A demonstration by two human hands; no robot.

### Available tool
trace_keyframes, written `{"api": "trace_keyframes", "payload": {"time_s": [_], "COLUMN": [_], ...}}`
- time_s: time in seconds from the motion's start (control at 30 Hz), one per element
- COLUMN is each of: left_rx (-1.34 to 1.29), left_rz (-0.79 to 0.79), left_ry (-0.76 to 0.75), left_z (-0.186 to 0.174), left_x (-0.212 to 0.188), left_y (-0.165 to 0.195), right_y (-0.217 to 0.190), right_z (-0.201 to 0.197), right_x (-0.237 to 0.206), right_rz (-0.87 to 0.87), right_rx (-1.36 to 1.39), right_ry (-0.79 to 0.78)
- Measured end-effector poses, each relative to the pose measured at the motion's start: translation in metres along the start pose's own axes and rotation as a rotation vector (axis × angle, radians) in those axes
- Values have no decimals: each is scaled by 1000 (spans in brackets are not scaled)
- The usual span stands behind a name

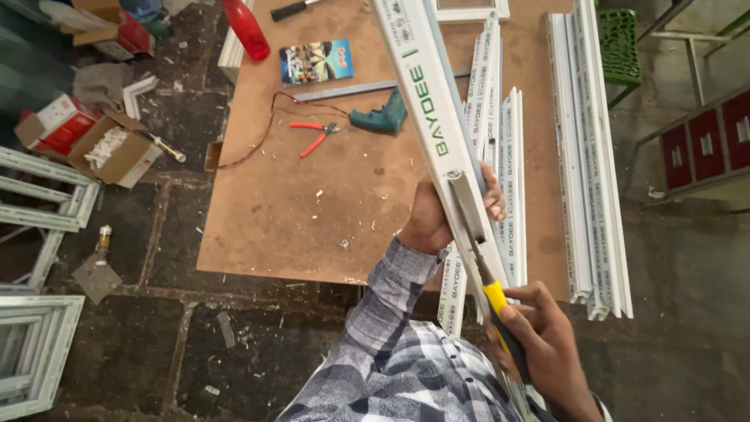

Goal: The person holds white PVC window profiles upright against a workbench and files their inner channels with a flat file, repositioning the profiles and moving finished ones aside while picking up additional profiles to file.

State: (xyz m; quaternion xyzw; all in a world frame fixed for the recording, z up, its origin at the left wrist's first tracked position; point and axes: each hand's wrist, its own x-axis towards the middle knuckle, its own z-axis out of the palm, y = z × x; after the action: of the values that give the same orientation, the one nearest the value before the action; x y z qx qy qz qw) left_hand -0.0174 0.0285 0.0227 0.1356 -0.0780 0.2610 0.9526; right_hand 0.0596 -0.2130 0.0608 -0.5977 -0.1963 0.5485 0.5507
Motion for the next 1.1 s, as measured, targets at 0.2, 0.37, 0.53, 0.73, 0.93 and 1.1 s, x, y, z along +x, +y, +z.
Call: {"api": "trace_keyframes", "payload": {"time_s": [0.2, 0.37, 0.53, 0.73, 0.93, 1.1], "left_rx": [90, 59, 41, -45, -85, -17], "left_rz": [5, -10, -5, -3, -4, -56], "left_ry": [-45, -78, -85, 24, 14, -61], "left_z": [-3, 1, 3, 7, 17, 18], "left_x": [-8, -12, -13, -7, -5, -9], "left_y": [2, 4, 0, -6, -10, -4], "right_y": [9, 20, 31, 36, 27, 14], "right_z": [-3, -11, -19, -12, 12, 30], "right_x": [7, 10, 14, 10, -3, -13], "right_rz": [-94, -205, -201, -188, -173, -103], "right_rx": [-78, -239, -283, -158, -72, 131], "right_ry": [-72, -18, 39, 59, 24, -44]}}
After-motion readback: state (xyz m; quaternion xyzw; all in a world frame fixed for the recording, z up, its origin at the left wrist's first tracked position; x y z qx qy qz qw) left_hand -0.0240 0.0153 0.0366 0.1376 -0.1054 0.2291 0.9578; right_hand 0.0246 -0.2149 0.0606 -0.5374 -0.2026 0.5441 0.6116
